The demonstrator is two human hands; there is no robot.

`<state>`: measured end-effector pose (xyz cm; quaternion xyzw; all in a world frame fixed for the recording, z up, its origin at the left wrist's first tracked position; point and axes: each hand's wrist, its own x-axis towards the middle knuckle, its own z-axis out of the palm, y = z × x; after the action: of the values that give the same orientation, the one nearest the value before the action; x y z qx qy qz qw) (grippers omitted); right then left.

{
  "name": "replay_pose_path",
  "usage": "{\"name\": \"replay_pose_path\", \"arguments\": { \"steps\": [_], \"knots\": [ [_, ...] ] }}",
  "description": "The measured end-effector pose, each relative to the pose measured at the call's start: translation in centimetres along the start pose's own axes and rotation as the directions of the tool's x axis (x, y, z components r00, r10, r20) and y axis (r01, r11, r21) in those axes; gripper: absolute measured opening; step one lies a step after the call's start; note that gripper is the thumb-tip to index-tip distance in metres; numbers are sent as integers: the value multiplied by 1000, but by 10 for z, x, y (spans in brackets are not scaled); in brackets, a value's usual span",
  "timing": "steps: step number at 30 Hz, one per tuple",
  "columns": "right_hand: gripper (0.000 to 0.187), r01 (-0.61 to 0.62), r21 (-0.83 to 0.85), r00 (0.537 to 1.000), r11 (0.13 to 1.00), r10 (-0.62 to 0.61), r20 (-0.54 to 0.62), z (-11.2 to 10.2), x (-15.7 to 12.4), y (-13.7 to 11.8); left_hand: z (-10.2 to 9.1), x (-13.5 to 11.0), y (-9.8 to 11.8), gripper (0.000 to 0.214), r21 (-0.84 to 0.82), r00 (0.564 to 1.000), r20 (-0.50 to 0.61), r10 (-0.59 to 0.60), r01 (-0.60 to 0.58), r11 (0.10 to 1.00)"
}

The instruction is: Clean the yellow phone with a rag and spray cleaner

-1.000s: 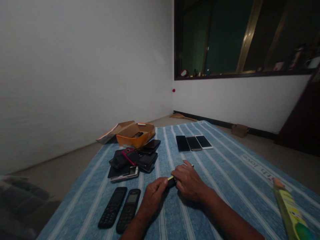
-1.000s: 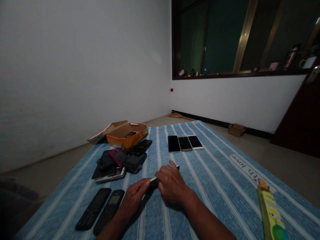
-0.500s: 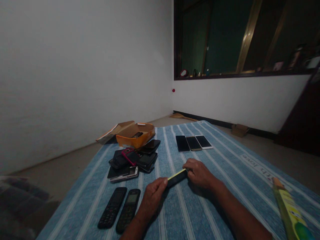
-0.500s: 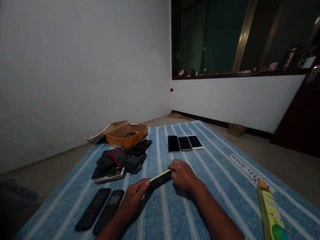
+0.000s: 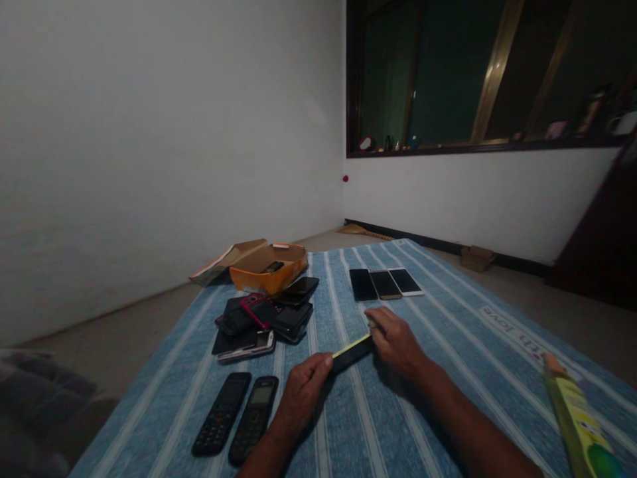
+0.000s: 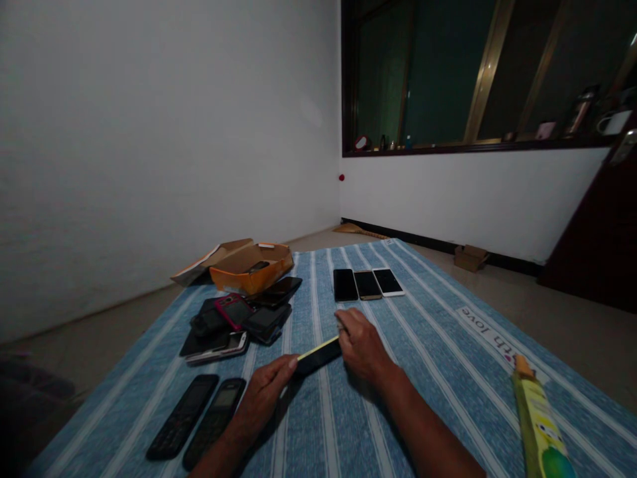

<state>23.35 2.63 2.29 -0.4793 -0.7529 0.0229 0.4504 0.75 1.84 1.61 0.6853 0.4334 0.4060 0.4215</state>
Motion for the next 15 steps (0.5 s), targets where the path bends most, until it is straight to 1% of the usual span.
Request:
{"name": "replay_pose_path", "arguments": {
  "steps": [3, 5, 7, 10, 12, 15],
  "knots": [
    [34, 126, 22, 987, 992, -127, 96, 14, -2, -24, 0, 0, 0, 41, -6, 1000, 6, 24, -24, 1000],
    [31, 170, -3, 974, 985, -167, 154, 19, -3, -34, 1, 0, 1, 40, -15, 1000, 12, 29, -29, 999],
    [26, 184, -55, 965, 981, -170, 199, 19, -4, -37, 1, 0, 2, 39, -15, 999, 14, 32, -31, 999],
    [19, 172, -115, 961, 978, -141, 238, 14, -4, -34, 1, -2, 4, 39, 1, 999, 15, 36, -36, 999],
    [17, 162, -122, 961, 979, -129, 243, 11, -4, -32, 1, -3, 4, 39, 16, 999, 20, 42, -42, 999],
    [16, 172, -94, 961, 981, -147, 233, 8, -3, -36, 1, -3, 5, 38, 22, 998, 30, 46, -47, 999]
  ]
}}
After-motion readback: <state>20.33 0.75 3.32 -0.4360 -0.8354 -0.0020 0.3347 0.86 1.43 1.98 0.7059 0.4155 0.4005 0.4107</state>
